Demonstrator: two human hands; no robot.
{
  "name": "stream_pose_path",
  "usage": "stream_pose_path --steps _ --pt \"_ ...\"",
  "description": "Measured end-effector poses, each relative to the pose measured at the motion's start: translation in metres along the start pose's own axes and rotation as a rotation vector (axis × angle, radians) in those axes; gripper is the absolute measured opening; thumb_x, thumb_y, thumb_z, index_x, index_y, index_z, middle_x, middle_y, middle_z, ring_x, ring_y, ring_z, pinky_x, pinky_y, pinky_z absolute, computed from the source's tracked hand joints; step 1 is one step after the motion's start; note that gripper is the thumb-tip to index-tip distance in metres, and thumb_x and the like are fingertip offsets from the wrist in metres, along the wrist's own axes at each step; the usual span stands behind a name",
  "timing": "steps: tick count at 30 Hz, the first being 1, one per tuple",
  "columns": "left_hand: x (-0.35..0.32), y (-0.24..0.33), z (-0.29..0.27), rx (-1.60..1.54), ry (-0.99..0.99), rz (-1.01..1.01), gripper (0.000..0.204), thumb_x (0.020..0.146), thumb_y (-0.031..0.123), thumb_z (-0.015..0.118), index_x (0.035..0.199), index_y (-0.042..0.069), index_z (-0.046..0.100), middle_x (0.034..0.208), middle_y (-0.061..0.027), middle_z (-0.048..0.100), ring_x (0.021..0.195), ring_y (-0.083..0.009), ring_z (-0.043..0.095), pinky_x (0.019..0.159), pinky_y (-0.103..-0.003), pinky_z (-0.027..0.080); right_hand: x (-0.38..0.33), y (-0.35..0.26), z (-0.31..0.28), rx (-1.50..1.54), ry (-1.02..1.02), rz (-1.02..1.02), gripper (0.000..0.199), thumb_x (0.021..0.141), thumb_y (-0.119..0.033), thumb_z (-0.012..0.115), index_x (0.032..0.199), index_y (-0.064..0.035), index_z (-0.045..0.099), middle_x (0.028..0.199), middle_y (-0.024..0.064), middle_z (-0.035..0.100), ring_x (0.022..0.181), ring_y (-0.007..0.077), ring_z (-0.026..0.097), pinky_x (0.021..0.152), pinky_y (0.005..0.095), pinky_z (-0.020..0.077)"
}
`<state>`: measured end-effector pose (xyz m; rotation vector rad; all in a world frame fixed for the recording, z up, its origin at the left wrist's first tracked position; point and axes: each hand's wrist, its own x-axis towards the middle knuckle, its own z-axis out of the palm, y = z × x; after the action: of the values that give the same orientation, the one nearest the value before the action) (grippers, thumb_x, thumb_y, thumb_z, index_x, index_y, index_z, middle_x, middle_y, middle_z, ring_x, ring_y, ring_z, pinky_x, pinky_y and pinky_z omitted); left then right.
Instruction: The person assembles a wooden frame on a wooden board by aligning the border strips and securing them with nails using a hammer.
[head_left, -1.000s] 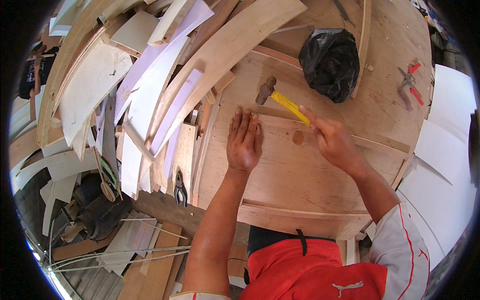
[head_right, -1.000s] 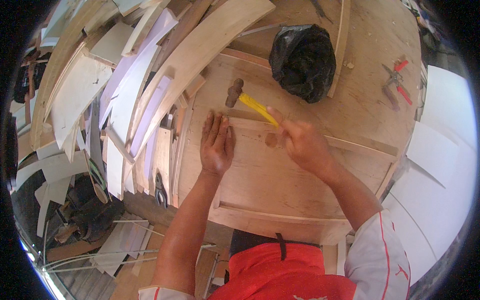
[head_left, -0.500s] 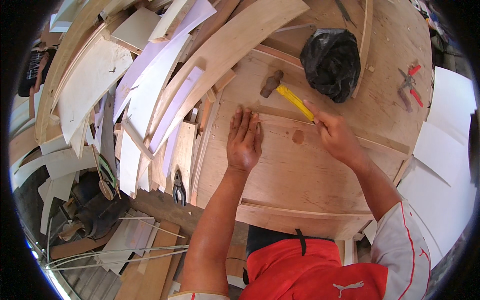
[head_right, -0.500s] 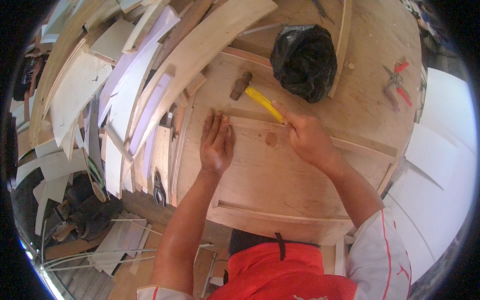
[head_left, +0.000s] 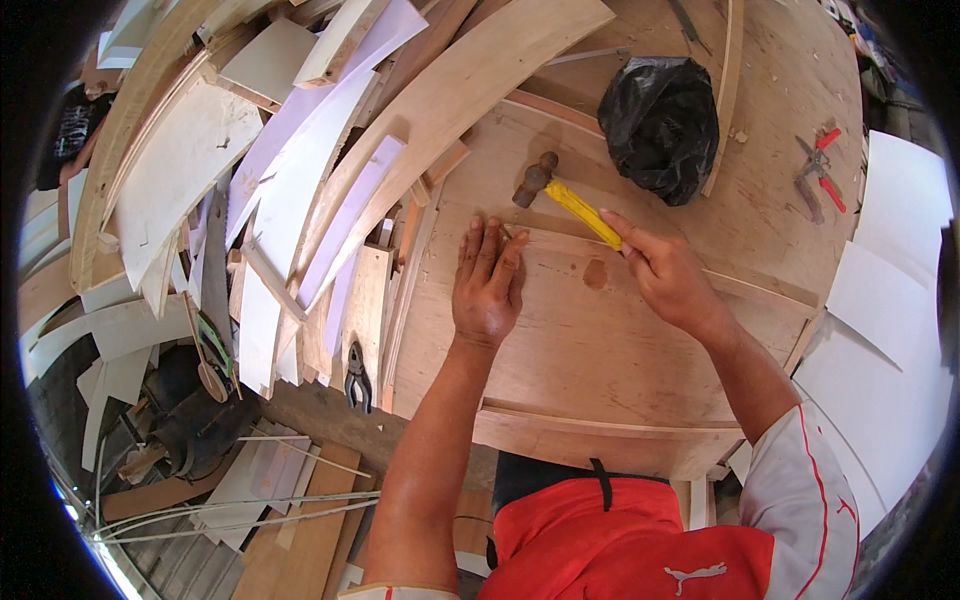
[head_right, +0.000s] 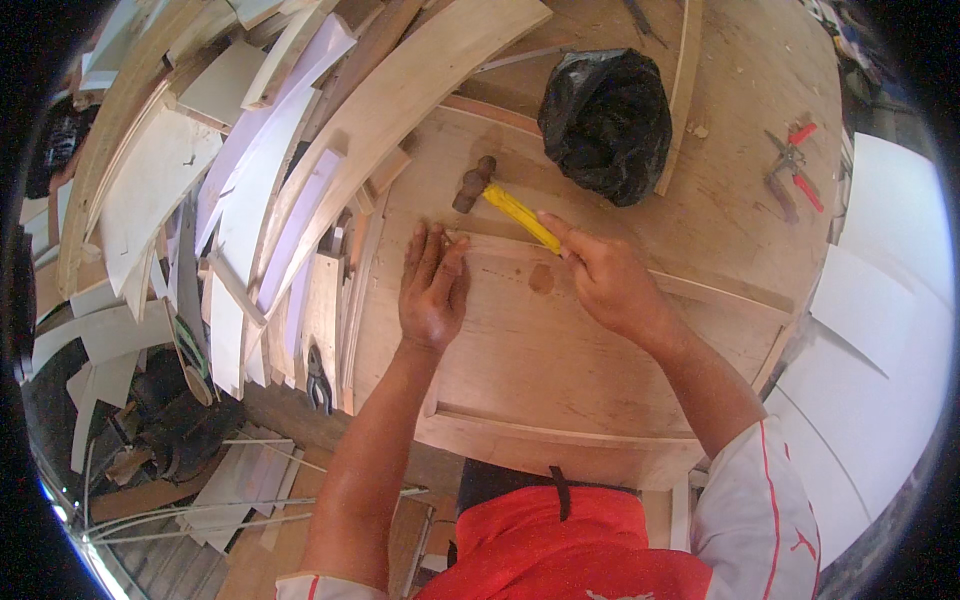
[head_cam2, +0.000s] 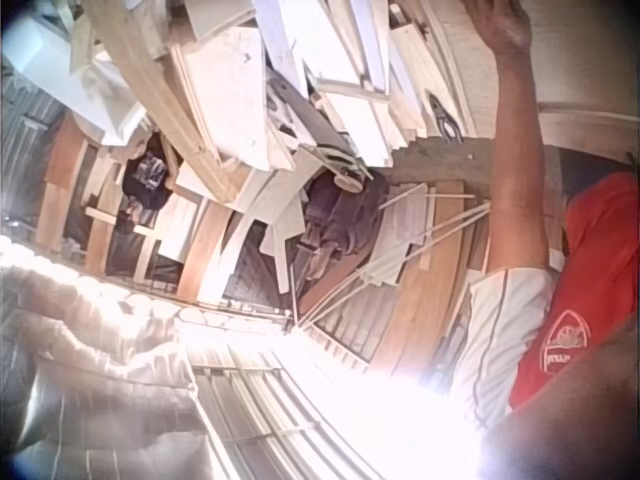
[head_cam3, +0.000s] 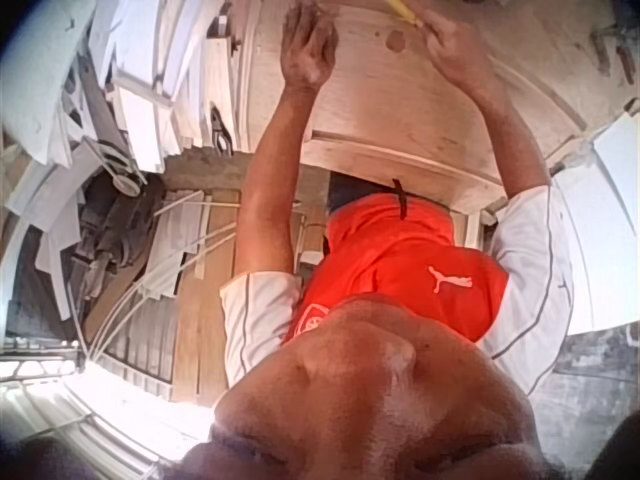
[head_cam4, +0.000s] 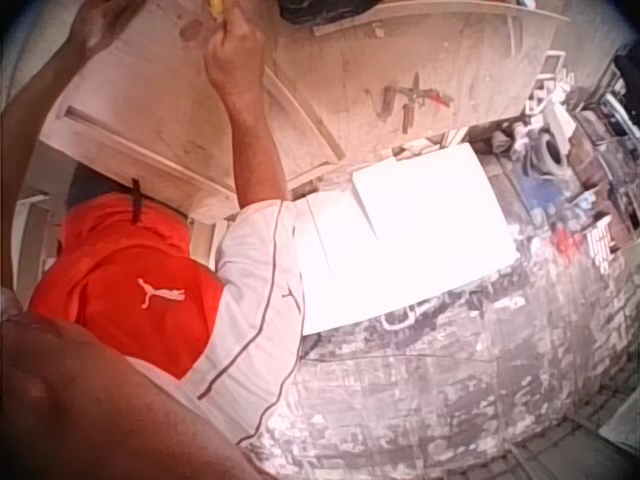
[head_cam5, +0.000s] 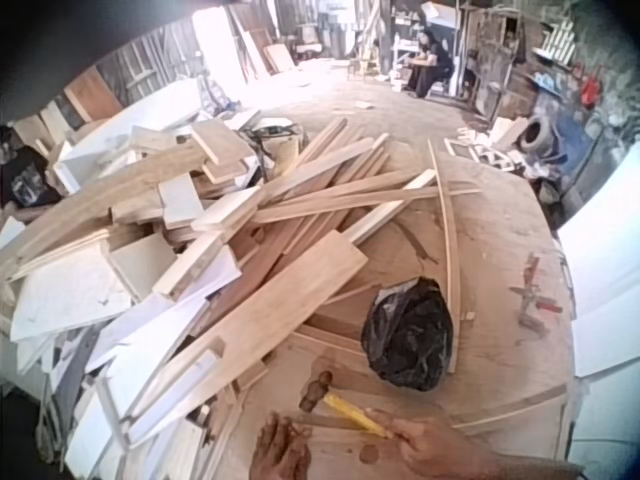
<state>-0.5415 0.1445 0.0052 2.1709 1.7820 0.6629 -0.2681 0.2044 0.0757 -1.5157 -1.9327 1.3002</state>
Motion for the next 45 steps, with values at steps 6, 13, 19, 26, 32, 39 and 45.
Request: stream_pose_path --steps 6,13,19,26,32,39,45 --pt "0.001 0.000 0.003 -0.008 0.029 0.008 0.039 0.095 0.005 0.074 0.134 0.011 0.073 0.146 -0.0272 0.064 0.145 -0.0485 0.053 0.120 -0.056 0.044 -0.014 0.008 0.001 -0.200 0.040 0.124 0.048 0.092 -0.024 0.079 0.133 -0.0017 0.067 0.090 0.0323 0.070 0.088 0.0496 0.071 0.077 0.0531 0.0544" --pt "0.002 0.000 0.001 -0.019 0.016 0.024 0.041 0.095 0.004 0.073 0.135 0.010 0.071 0.144 -0.0285 0.064 0.143 -0.0495 0.054 0.119 -0.056 0.044 -0.016 0.018 0.010 -0.269 0.015 0.231 0.035 0.089 -0.025 0.085 0.106 0.0004 0.068 0.089 0.0276 0.071 0.086 0.0478 0.070 0.074 0.0537 0.0532" --pt "0.001 0.002 -0.002 -0.007 0.000 0.020 0.044 0.096 0.004 0.072 0.139 0.011 0.070 0.144 -0.0295 0.064 0.143 -0.0496 0.053 0.119 -0.056 0.043 -0.013 0.013 0.008 -0.313 0.022 0.129 0.031 0.091 -0.023 0.083 0.103 0.0012 0.068 0.085 0.0266 0.070 0.079 0.0462 0.070 0.069 0.0515 0.0512" --pt "-0.002 -0.003 0.004 0.023 0.017 0.022 0.044 0.102 0.012 0.067 0.146 0.014 0.066 0.152 -0.0237 0.061 0.147 -0.0462 0.052 0.121 -0.057 0.042 -0.006 0.006 0.001 -0.280 -0.115 0.291 0.035 0.094 -0.026 0.081 0.110 0.0024 0.069 0.089 0.0259 0.073 0.084 0.0444 0.072 0.073 0.0495 0.0533" --pt "-0.001 -0.002 0.003 0.012 0.029 0.022 0.042 0.102 0.011 0.067 0.144 0.013 0.068 0.150 -0.0243 0.062 0.146 -0.0468 0.053 0.120 -0.057 0.043 0.009 0.018 -0.003 -0.147 0.057 0.043 0.038 0.099 -0.027 0.073 0.127 -0.0025 0.072 0.096 0.0273 0.074 0.090 0.0469 0.072 0.078 0.0526 0.0561" --pt "0.000 -0.001 0.001 -0.005 0.035 0.017 0.040 0.102 0.010 0.066 0.141 0.012 0.069 0.148 -0.0253 0.064 0.144 -0.0476 0.055 0.119 -0.058 0.044 0.022 0.003 -0.015 -0.174 -0.050 0.101 0.038 0.100 -0.026 0.070 0.133 -0.0053 0.073 0.099 0.0258 0.074 0.093 0.0450 0.072 0.080 0.0509 0.0564" --pt "0.000 -0.003 0.001 -0.027 0.038 0.026 0.039 0.102 0.009 0.065 0.141 0.013 0.070 0.149 -0.0247 0.063 0.144 -0.0473 0.055 0.120 -0.057 0.044 0.016 0.004 -0.010 -0.259 -0.015 -0.014 0.041 0.100 -0.019 0.071 0.139 -0.0075 0.071 0.094 0.0226 0.073 0.085 0.0422 0.069 0.076 0.0455 0.0543"
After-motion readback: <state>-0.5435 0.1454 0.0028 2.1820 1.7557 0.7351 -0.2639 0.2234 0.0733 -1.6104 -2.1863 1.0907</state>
